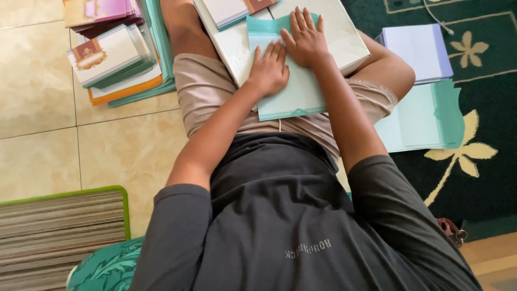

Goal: Manually inserting printed invitation cards into envelopes and stacking them on a makeshift table.

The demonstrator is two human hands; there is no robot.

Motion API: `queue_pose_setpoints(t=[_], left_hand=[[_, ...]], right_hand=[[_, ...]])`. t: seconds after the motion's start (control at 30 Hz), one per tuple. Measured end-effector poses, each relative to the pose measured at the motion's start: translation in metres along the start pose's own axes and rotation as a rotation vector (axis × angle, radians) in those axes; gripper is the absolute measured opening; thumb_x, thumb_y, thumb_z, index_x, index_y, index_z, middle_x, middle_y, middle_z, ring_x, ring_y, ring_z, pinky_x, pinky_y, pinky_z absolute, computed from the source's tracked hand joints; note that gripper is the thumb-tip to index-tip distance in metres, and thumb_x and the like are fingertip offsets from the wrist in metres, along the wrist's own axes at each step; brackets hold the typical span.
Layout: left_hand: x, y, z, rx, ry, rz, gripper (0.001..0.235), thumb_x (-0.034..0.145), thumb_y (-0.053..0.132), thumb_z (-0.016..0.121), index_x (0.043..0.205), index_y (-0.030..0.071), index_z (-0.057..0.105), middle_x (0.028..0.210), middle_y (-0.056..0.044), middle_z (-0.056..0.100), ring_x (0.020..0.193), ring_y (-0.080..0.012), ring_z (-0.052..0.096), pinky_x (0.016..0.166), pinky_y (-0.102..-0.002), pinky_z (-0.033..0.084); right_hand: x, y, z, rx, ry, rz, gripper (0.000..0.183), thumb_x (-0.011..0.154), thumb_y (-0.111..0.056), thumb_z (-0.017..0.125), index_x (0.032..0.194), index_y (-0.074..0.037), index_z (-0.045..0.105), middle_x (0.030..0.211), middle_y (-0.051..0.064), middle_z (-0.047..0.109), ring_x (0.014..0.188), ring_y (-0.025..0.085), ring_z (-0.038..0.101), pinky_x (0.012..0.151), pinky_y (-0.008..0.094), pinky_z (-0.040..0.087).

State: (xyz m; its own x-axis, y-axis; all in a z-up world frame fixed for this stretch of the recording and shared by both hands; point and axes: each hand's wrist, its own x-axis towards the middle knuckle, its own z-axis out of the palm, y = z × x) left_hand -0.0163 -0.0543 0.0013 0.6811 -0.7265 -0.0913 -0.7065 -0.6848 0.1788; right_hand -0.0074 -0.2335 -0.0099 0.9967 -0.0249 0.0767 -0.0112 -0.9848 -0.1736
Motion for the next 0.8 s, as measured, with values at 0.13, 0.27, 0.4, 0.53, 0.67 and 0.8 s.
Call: queue_pose_setpoints(t=[0.13,0.27,0.4,0.53,0.67,0.8], left_hand=[[0.022,-0.01,-0.024,0.044,-0.041,-0.09,0.066,0.109,0.041,0.022,0.164,0.007,0.01,0.172,-0.006,0.006,0.158,-0.024,0.006,0.128,-0.05,0.005],[0.048,-0.042,-0.008,0.032,0.038,-0.226,0.065,0.108,0.038,0.024,0.164,0.007,0.012,0.172,-0.005,0.006,0.157,-0.0224,0.002,0.127,-0.049,0.004],[0.053,-0.061,0.012,0.03,0.149,-0.266,0.071,0.109,0.041,0.031,0.163,-0.002,0.016,0.172,-0.012,0.01,0.157,-0.025,0.002,0.126,-0.048,0.001],[0.028,-0.047,-0.001,0.039,0.121,-0.264,0.076,0.108,0.044,0.03,0.162,-0.008,0.014,0.171,-0.021,0.006,0.156,-0.032,-0.002,0.125,-0.05,0.0],[-0.035,-0.006,-0.039,0.041,-0.06,-0.141,0.083,0.107,0.054,0.018,0.16,-0.008,0.005,0.169,-0.025,-0.004,0.156,-0.0356,-0.006,0.128,-0.047,-0.002],[-0.08,0.03,-0.042,0.06,-0.193,0.068,0.082,0.107,0.053,0.014,0.159,-0.009,-0.002,0.169,-0.024,-0.009,0.157,-0.0361,-0.006,0.129,-0.046,-0.001]], right_hand=[[0.0,0.002,0.001,-0.01,-0.03,0.01,0.08,0.108,-0.058,0.01,0.167,-0.004,0.015,0.174,0.011,0.01,0.158,0.024,-0.003,0.123,0.053,-0.011],[0.002,-0.001,-0.003,-0.025,-0.055,0.03,0.079,0.107,-0.058,0.011,0.167,-0.007,0.015,0.174,0.008,0.009,0.157,0.022,-0.003,0.124,0.052,-0.009],[-0.003,-0.007,-0.01,-0.031,-0.085,0.057,0.079,0.106,-0.061,0.007,0.168,-0.012,0.012,0.175,0.004,0.006,0.157,0.017,-0.004,0.125,0.05,-0.009],[0.001,-0.002,-0.002,-0.006,-0.007,0.025,0.081,0.108,-0.062,0.014,0.167,-0.007,0.019,0.174,0.009,0.013,0.156,0.021,-0.001,0.123,0.054,-0.008],[-0.003,-0.008,-0.011,-0.018,-0.064,0.046,0.081,0.107,-0.06,0.012,0.167,-0.007,0.016,0.174,0.008,0.011,0.157,0.02,-0.002,0.125,0.053,-0.007],[-0.006,-0.009,-0.011,0.023,0.002,0.013,0.078,0.11,-0.054,0.019,0.165,0.001,0.024,0.172,0.012,0.016,0.157,0.026,0.004,0.123,0.056,-0.005]])
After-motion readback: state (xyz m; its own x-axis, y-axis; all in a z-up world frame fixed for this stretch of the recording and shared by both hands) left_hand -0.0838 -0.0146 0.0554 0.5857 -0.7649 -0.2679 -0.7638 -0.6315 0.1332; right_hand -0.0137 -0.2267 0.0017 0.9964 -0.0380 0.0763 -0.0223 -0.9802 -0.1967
